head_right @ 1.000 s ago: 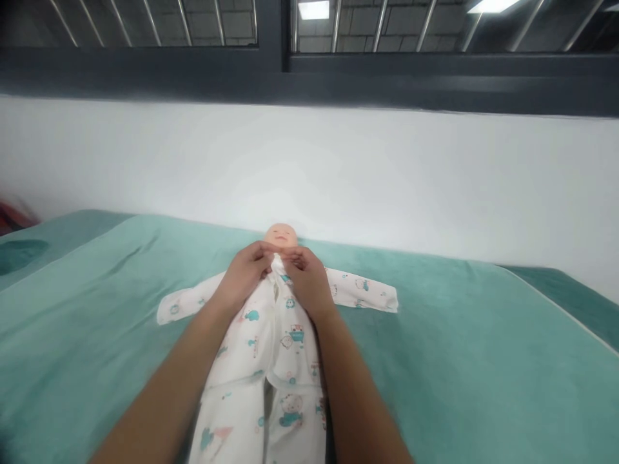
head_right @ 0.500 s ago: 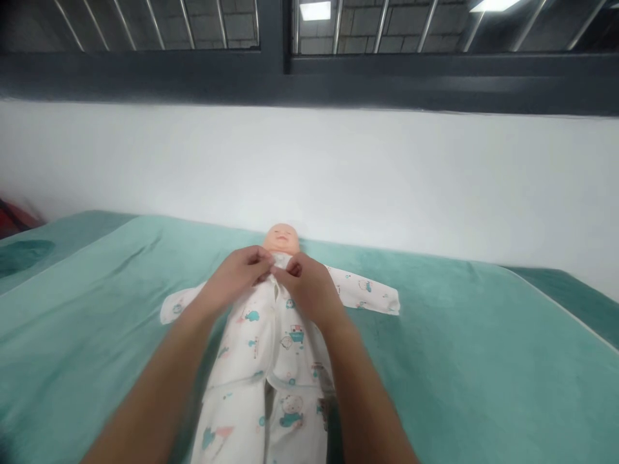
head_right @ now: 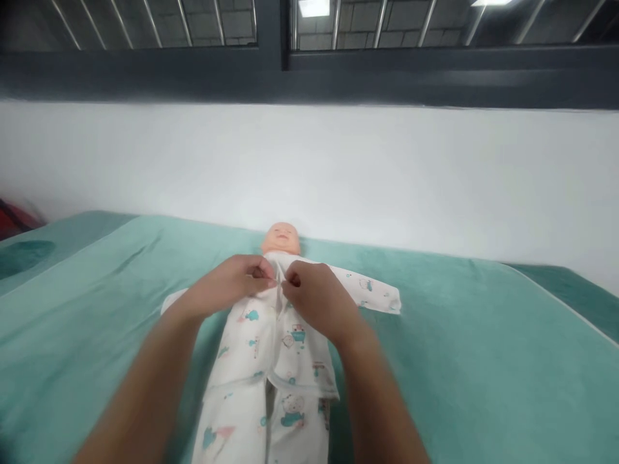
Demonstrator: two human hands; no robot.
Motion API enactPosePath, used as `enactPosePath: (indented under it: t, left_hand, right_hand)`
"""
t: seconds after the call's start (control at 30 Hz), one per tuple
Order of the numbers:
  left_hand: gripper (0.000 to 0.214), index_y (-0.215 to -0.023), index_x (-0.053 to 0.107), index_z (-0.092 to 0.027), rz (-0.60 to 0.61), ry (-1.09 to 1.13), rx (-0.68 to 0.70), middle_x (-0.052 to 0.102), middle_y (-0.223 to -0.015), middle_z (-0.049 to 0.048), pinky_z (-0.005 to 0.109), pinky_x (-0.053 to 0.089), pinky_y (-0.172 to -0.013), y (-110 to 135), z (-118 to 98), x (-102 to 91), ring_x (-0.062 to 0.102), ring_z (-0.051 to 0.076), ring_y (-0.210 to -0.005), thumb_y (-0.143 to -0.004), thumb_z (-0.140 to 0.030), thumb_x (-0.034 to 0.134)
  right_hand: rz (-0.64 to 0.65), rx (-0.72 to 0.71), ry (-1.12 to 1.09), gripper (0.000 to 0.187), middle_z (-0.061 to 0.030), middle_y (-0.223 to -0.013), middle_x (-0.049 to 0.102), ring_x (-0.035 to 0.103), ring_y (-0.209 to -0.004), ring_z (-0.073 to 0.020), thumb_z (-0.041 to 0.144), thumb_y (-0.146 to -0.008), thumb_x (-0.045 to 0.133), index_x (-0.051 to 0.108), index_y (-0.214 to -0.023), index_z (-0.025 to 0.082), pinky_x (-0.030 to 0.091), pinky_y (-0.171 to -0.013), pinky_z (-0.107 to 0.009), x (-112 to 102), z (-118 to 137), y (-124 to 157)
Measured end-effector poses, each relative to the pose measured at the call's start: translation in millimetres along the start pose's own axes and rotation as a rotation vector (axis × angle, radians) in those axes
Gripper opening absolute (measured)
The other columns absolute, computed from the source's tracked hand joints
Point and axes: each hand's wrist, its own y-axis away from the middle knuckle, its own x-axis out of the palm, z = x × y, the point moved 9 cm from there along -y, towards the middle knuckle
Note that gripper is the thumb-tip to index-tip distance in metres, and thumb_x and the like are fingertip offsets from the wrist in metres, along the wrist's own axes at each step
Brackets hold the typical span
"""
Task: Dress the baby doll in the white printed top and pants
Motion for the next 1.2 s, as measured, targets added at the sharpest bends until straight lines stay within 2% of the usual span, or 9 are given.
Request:
enactPosePath:
  t: [0.1, 0.17, 0.27, 0.37, 0.57, 0.77, 0.97, 1.07, 1.2]
  left_hand:
    - [0.013, -0.074, 0.069, -0.019, 0.009, 0.134, -0.009, 0.063, -0.068, 0.0030, 0.025, 0.046, -0.058, 1.1, -2.8, 0.6, 0.057, 0.014, -0.061, -0.073, -0.031, 0.068]
    - [0.012, -0.074, 0.070, -0.018, 0.011, 0.191, -0.012, 0.065, -0.070, 0.0038, 0.026, 0.048, -0.063, 0.9, -3.8, 1.2, 0.058, 0.014, -0.065, -0.073, -0.030, 0.070]
    - [0.011, -0.074, 0.071, -0.018, 0.005, 0.243, -0.021, 0.066, -0.073, 0.0038, 0.025, 0.048, -0.065, -0.9, -2.0, 1.8, 0.058, 0.013, -0.065, -0.073, -0.029, 0.071]
    - [0.012, -0.074, 0.071, -0.017, 0.002, 0.272, -0.034, 0.066, -0.072, 0.0036, 0.024, 0.048, -0.065, -3.0, 1.5, 2.3, 0.058, 0.012, -0.065, -0.074, -0.029, 0.070]
    - [0.015, -0.072, 0.069, -0.017, -0.011, 0.294, -0.027, 0.065, -0.071, 0.0031, 0.024, 0.048, -0.064, -4.9, 3.8, 2.2, 0.058, 0.011, -0.065, -0.074, -0.032, 0.071]
    - [0.021, -0.069, 0.064, -0.016, -0.037, 0.297, -0.054, 0.063, -0.068, 0.0024, 0.023, 0.047, -0.061, -8.8, 10.7, 3.5, 0.057, 0.011, -0.062, -0.070, -0.034, 0.075]
    - [0.021, -0.073, 0.064, -0.015, -0.004, 0.306, -0.052, 0.063, -0.069, 0.0004, 0.022, 0.048, -0.063, -10.1, 10.9, 6.0, 0.058, 0.009, -0.064, -0.073, -0.035, 0.073]
    - [0.021, -0.073, 0.064, -0.015, -0.009, 0.320, -0.059, 0.063, -0.068, -0.0006, 0.021, 0.047, -0.063, -9.4, 11.3, 5.4, 0.058, 0.009, -0.063, -0.073, -0.034, 0.073]
    - [0.022, -0.072, 0.064, -0.014, -0.016, 0.304, -0.070, 0.063, -0.065, -0.0001, 0.022, 0.047, -0.062, -9.5, 10.8, 4.7, 0.058, 0.009, -0.061, -0.072, -0.034, 0.074]
  right_hand:
    - [0.077, 0.081, -0.250, 0.017, 0.0005, -0.061, 0.056, 0.047, -0.055, -0.0118, 0.034, -0.076, 0.059, 0.061, -0.066, 0.020, 0.035, -0.050, -0.025, 9.2, -9.7, -4.1]
    - [0.121, 0.141, -0.446, 0.019, -0.0004, -0.064, 0.058, 0.052, -0.059, -0.0124, 0.037, -0.076, 0.062, 0.063, -0.072, 0.018, 0.041, -0.055, -0.025, 18.3, -16.4, -6.9]
    - [0.114, 0.161, -0.639, 0.023, 0.0002, -0.063, 0.056, 0.050, -0.057, -0.0102, 0.040, -0.075, 0.065, 0.062, -0.073, 0.017, 0.042, -0.055, -0.023, 24.8, -21.9, -10.7]
    - [0.112, 0.159, -0.735, 0.025, 0.0022, -0.061, 0.053, 0.046, -0.054, -0.0079, 0.041, -0.075, 0.068, 0.059, -0.071, 0.017, 0.038, -0.052, -0.020, 28.5, -24.2, -12.1]
    - [0.151, 0.144, -0.743, 0.024, 0.0017, -0.065, 0.056, 0.049, -0.056, -0.0076, 0.041, -0.078, 0.067, 0.061, -0.076, 0.017, 0.040, -0.055, -0.020, 32.7, -26.5, -11.9]
    - [0.165, 0.123, -0.782, 0.028, 0.0013, -0.065, 0.057, 0.049, -0.056, -0.0076, 0.043, -0.080, 0.067, 0.059, -0.074, 0.017, 0.040, -0.055, -0.020, 35.6, -29.2, -13.9]
    - [0.184, 0.073, -0.796, 0.029, 0.0005, -0.067, 0.057, 0.048, -0.058, -0.0076, 0.044, -0.082, 0.066, 0.061, -0.078, 0.016, 0.038, -0.055, -0.021, 33.9, -29.5, -13.2]
    - [0.170, 0.056, -0.736, 0.022, 0.0020, -0.069, 0.055, 0.047, -0.060, -0.0077, 0.037, -0.079, 0.069, 0.062, -0.084, 0.017, 0.038, -0.057, -0.021, 31.7, -28.8, -12.3]
    - [0.063, 0.019, -0.526, 0.018, 0.0022, -0.080, 0.058, 0.051, -0.069, -0.0093, 0.029, -0.074, 0.071, 0.061, -0.087, 0.020, 0.040, -0.065, -0.023, 23.7, -26.3, -13.3]
